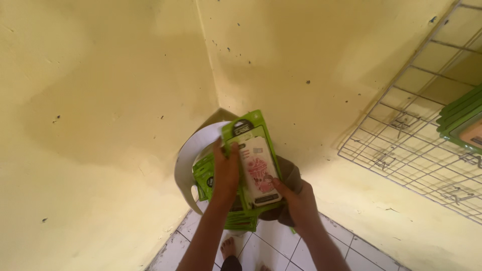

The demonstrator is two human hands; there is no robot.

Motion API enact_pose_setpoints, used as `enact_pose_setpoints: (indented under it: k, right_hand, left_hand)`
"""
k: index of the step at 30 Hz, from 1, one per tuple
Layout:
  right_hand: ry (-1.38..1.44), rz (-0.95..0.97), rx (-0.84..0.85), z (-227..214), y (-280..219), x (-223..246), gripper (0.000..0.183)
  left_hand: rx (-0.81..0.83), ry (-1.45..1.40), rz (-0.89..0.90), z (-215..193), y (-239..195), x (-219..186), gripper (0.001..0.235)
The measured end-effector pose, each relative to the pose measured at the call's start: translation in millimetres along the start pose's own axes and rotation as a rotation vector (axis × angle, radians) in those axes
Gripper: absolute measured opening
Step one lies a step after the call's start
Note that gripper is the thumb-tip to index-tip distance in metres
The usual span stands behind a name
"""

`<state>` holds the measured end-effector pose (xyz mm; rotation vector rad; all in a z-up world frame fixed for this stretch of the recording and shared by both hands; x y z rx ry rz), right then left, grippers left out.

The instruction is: The person repeatedly picks up packaged phone cases from a white bucket on the floor and hangs them on a wall-mounted wire display rack. The person handles the cases one at a time, placing them onto hooks on the grid.

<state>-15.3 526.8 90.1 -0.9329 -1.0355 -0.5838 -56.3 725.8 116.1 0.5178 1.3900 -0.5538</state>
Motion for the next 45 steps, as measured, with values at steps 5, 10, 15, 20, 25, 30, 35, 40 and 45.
enact_pose_setpoints:
  k: [5, 10, 15, 20, 25, 30, 35, 40, 45]
  right_hand:
    - [-0.612, -0.826, -0.068, 43, -37, 25, 0.043]
    - [-0.921, -0.948, 0.019, 61, -57, 9, 0.052]
    - [-0.572, -0.383, -0.005, 25, -24, -13, 0.038]
    - [0.252, -0.056, -0.017, -19, -3, 17, 0.051]
    - [-0.664, -1.014, -0.092, 45, -19, 85, 0.068]
    - [-1.01, -1.062, -0.05, 106, -17, 81, 0.069]
    - [-1.099, -0.996, 0.052, 113, -38, 68, 0.072]
    - [-1.087, -0.993, 0.13, 121, -65, 50, 0.069]
    - [-1.019, -0.859, 0.243, 113, -75, 20, 0.069]
  left_hand:
    - [0.264, -0.241, 0.048, 7, -24, -20, 0.064]
    - [0.428, -0.71, -0.38, 13, -24, -27, 0.062]
    - [0.477, -0.756, -0.511, -3, -24, -21, 0.058]
    - [0.487, -0.691, -0.621, -13, -28, 8, 0.056]
    - [0.693, -0.745, -0.637, 11, -43, 22, 0.06]
    - [0.484, -0.691, -0.555, 12, -31, 2, 0.074]
    - [0.442, -0.778, -0.541, -4, -31, -12, 0.08]
    - [0.428, -0.825, -0.48, -20, -8, -21, 0.085]
    - [0.259, -0.749, -0.488, -38, 4, -10, 0.079]
Point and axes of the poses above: each hand's wrist, its own y-axis towards the middle knuckle, its own z-axis out of the palm, x = y × z, the point moved 5 cm from there along y, towards the middle knuckle, and after that the axes turned 5 degrees about -y, right-handed, at the moved point
